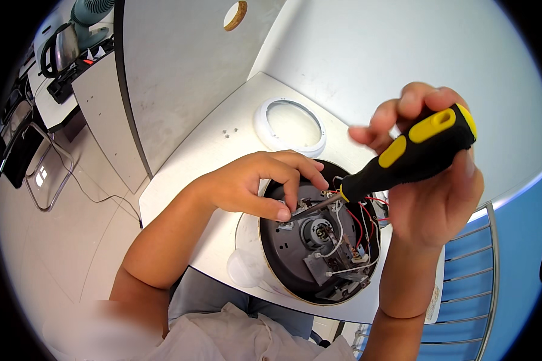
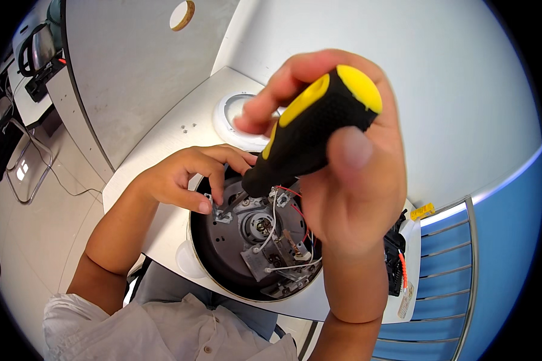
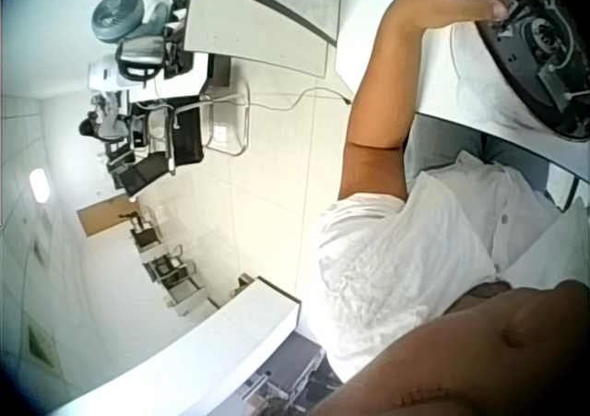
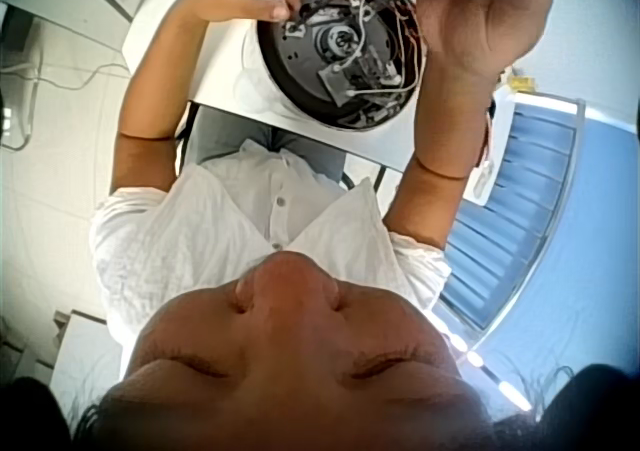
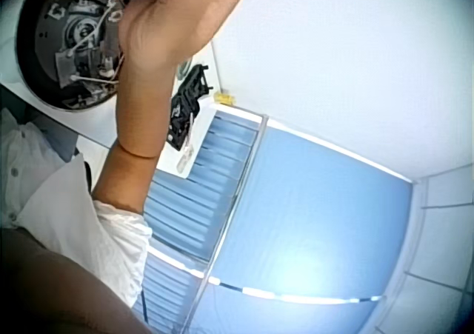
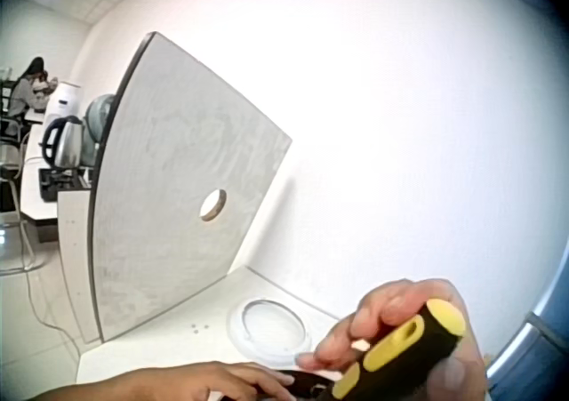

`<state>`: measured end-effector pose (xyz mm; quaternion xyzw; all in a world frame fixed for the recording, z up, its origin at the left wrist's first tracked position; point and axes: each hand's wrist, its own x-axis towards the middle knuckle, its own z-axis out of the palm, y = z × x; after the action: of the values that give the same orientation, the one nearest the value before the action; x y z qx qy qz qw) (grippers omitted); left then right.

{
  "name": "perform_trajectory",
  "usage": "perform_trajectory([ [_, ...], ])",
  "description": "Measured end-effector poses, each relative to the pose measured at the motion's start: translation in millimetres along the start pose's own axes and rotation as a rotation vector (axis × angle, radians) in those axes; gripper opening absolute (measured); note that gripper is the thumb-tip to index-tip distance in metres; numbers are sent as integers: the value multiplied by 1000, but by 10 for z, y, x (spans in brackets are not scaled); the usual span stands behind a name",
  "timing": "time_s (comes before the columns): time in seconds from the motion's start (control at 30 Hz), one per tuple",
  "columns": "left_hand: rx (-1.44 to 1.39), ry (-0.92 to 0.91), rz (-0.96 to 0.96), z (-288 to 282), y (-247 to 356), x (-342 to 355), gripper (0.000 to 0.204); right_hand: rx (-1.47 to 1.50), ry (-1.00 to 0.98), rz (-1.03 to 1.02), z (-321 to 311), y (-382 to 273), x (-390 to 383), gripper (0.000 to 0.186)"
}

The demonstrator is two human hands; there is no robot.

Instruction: The person uses a screwdriver to tighten screws on a circular electronic device with exposed wiring. They repeatedly adjust components and secure parts while holding the device steady on a white table.

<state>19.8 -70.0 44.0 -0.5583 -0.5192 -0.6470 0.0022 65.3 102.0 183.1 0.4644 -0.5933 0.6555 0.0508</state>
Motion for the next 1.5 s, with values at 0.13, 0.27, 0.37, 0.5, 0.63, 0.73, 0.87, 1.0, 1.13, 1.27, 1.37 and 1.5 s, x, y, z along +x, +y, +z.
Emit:
perform_trajectory([
  [0.13,-19,9,-14,2,-9,-27,19,-165,84,-86,-15,35,6,35],
  [0.27,3,-3,12,-5,-21,-7,18,-23,242,42,113,42,-2,37],
  [0.37,2,-9,7,-10,-18,-6,14,26,120,50,78,24,-2,43],
  [0.5,-3,4,-10,-7,-12,-22,14,156,51,-6,78,64,-14,50],
  [0.63,-2,10,2,-7,-4,-11,14,167,-95,30,-14,37,7,52],
  [0.73,6,8,-6,-6,2,-11,14,100,-255,30,-231,27,49,51],
  [0.87,-7,19,-14,-1,-16,-29,20,-65,-39,-9,-162,53,31,47],
  [1.0,-9,11,-1,11,-36,-14,19,-174,87,-115,-50,65,20,34],
  [1.13,61,-24,41,-21,-16,3,17,84,12,-79,-46,117,60,27],
  [1.27,-68,114,-132,32,166,34,33,333,-217,106,-46,83,144,28],
  [1.37,-167,174,-98,64,297,159,43,352,75,109,138,49,111,23],
  [1.5,111,212,-183,231,630,344,45,24,448,159,299,-48,82,23],
])
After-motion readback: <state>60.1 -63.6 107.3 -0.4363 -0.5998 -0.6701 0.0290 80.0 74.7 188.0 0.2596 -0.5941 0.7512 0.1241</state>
